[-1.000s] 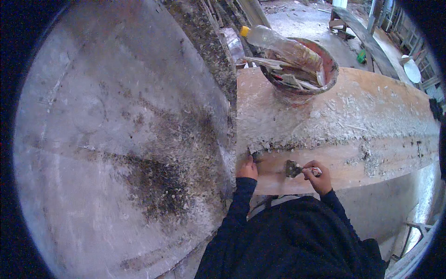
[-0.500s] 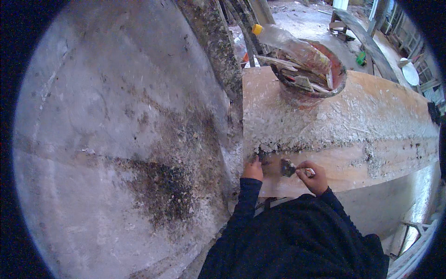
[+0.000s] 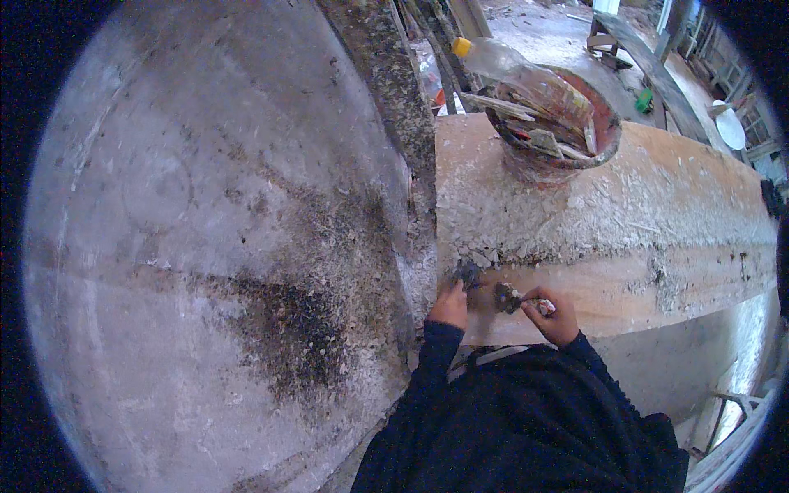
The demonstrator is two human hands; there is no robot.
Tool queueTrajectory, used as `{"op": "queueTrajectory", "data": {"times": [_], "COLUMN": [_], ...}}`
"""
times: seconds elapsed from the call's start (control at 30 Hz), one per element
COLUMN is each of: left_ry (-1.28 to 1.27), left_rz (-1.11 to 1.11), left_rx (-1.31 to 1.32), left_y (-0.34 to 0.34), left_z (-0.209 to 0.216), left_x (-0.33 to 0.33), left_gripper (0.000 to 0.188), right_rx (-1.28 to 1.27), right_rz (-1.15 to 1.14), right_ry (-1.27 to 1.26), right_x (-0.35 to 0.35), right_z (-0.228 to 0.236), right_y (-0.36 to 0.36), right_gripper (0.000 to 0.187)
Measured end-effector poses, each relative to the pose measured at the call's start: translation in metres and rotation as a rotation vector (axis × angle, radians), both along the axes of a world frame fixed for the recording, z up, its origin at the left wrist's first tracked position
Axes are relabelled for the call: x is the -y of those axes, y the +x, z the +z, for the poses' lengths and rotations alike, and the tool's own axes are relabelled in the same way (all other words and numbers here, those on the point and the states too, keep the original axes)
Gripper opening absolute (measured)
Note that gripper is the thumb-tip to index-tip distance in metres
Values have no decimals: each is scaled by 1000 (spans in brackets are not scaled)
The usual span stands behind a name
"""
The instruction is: The person scrapes a white powdery residue from a large wooden board using a scraper and a brush. They repeatedly scrape the surface, gather the debris, and occasionally move a bucket containing tools.
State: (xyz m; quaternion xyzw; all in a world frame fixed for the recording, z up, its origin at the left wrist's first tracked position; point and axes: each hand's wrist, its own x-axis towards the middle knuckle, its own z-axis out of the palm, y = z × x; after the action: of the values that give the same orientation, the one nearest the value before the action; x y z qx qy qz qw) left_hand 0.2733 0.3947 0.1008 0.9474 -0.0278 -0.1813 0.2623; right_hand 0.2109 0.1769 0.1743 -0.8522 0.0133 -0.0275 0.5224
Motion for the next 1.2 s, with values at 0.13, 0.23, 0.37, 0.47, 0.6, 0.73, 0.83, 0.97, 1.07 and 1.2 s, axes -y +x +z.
{"op": "queueTrajectory", "data": {"times": [0.13,0.23,0.37,0.47,0.6,0.73,0.83,0.97,1.07,1.2], "left_ry": [-72,89,203,265,215,229,224,238,171,149], "left_rz": [-26,-5,1,39,-25,-19,56,-4,-75,-55], "left_rx": [10,-95,9,47,55,-12,108,94,21,102], "left_y": [-36,-28,-7,15,-9,-8,24,32,21,31], "left_z": [9,21,-8,-5,-18,-10,-9,0,0,-26], "left_x": [-33,-38,-29,-15,-34,-28,-14,-16,-28,-15], "left_gripper": [40,40,39,39,39,37,36,34,35,35], "right_rx": [-40,-96,-15,50,59,41,36,63,33,56], "right_rz": [-24,-25,-6,8,0,-20,-7,-21,5,24], "right_ry": [89,3,53,22,-34,-14,-10,-22,-16,8], "right_x": [3,7,-2,-4,2,8,-1,-3,3,-8], "right_z": [3,0,2,-7,-2,-4,-4,-2,-5,-2], "right_y": [0,1,3,5,2,-1,2,1,-1,0], "right_gripper": [13,13,13,14,13,12,13,14,15,14]}}
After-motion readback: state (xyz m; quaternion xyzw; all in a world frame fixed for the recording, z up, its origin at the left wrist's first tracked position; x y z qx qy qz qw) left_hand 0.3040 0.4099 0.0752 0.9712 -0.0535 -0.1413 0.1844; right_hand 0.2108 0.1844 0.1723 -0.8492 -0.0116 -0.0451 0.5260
